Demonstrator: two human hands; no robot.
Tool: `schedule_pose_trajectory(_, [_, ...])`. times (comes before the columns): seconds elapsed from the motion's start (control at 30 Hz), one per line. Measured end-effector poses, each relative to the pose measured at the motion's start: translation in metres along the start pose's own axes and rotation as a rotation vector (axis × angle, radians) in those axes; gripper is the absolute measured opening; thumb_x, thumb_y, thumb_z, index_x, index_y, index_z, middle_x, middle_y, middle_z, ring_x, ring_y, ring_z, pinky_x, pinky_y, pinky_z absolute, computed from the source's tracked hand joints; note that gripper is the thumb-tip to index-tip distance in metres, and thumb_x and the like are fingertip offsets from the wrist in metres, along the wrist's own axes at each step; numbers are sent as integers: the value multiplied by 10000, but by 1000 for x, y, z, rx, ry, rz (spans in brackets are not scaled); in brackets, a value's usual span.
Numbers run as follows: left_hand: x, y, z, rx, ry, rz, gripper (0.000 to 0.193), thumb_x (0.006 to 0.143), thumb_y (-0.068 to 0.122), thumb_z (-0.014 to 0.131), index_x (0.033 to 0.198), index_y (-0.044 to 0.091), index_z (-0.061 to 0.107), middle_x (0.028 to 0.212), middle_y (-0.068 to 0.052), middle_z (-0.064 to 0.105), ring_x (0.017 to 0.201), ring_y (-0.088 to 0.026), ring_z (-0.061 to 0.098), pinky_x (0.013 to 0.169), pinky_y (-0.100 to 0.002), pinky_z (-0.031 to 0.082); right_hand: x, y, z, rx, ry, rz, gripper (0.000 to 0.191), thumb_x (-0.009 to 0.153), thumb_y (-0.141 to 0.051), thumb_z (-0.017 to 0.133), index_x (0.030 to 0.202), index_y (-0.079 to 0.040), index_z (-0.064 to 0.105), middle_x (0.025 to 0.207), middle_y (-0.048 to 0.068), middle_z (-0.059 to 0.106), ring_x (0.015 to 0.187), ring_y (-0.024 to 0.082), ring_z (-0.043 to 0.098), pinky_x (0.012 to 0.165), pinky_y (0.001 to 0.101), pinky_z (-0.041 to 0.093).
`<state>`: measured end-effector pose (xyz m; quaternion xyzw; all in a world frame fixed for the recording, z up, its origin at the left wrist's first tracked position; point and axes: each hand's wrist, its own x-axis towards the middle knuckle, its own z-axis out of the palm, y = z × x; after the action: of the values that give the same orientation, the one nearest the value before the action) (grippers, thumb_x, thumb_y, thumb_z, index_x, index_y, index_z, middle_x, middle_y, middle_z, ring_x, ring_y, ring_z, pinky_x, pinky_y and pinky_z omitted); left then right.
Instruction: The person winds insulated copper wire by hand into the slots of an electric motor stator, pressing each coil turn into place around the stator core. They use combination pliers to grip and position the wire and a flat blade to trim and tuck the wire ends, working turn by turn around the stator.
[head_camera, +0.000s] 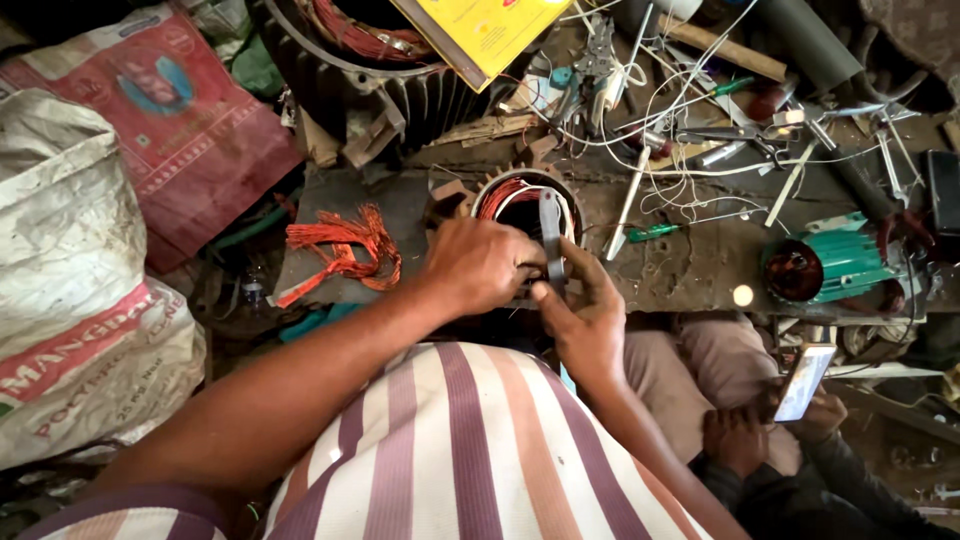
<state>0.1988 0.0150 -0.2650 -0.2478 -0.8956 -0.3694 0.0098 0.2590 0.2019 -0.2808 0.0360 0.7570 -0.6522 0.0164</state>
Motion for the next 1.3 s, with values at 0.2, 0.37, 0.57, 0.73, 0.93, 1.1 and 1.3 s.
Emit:
schedule_pose_trajectory(0.2, [-10,0,3,12,36,1,163,855,267,700,959,212,813,866,-37,759,798,-297,722,647,-492,527,1,-5,10,60,58,15,505,930,-22,745,1414,14,603,928,15,631,628,31,510,505,205,405])
schedule_pose_trajectory(0.37, [-12,2,1,-2,75,7,176,811,221,695,935,239,819,853,9,774,769,-268,730,698,-516,515,-23,-57,-18,-67,160,-77,497,896,-28,744,1373,-22,609,1054,43,675,624,48,566,480,215,461])
schedule_pose_trajectory(0.57, [-11,-1,1,-53,13,-27,169,826,266,711,956,270,819,921,-2,774,825,-286,725,684,-497,542,-3,-59,-50,-58,49,-128,520,891,-59,798,1383,-34,631,1153,79,678,846,113,665,720,253,557])
schedule_pose_trajectory(0.73, [-9,-1,4,84,27,-1,252,729,183,701,912,289,838,892,-7,783,812,-296,734,725,-548,524,-6,-12,-19,-210,-97,-253,547,854,-89,824,1359,-27,624,1167,70,649,1046,150,614,939,274,498])
schedule_pose_trajectory(0.93, [-9,5,3,76,-72,-90,233,800,255,714,1001,304,821,877,-48,762,810,-322,716,694,-511,544,-4,-13,-1,-342,49,-327,368,901,-113,807,1243,-9,719,1068,72,708,972,138,656,890,262,519])
schedule_pose_trajectory(1.1, [-9,6,3,1,-22,-38,226,822,223,692,980,314,825,902,-27,768,841,-304,718,687,-511,530,-21,-47,-36,-247,36,-286,382,870,-125,807,1218,-2,710,1072,61,713,860,141,645,737,280,508])
schedule_pose_trajectory(1.3, [-6,2,5,-17,7,-14,172,769,268,737,914,286,829,915,-10,780,838,-290,725,695,-491,532,8,-54,-56,-328,38,-207,472,825,-118,838,1231,33,650,1013,56,678,857,165,612,773,312,509])
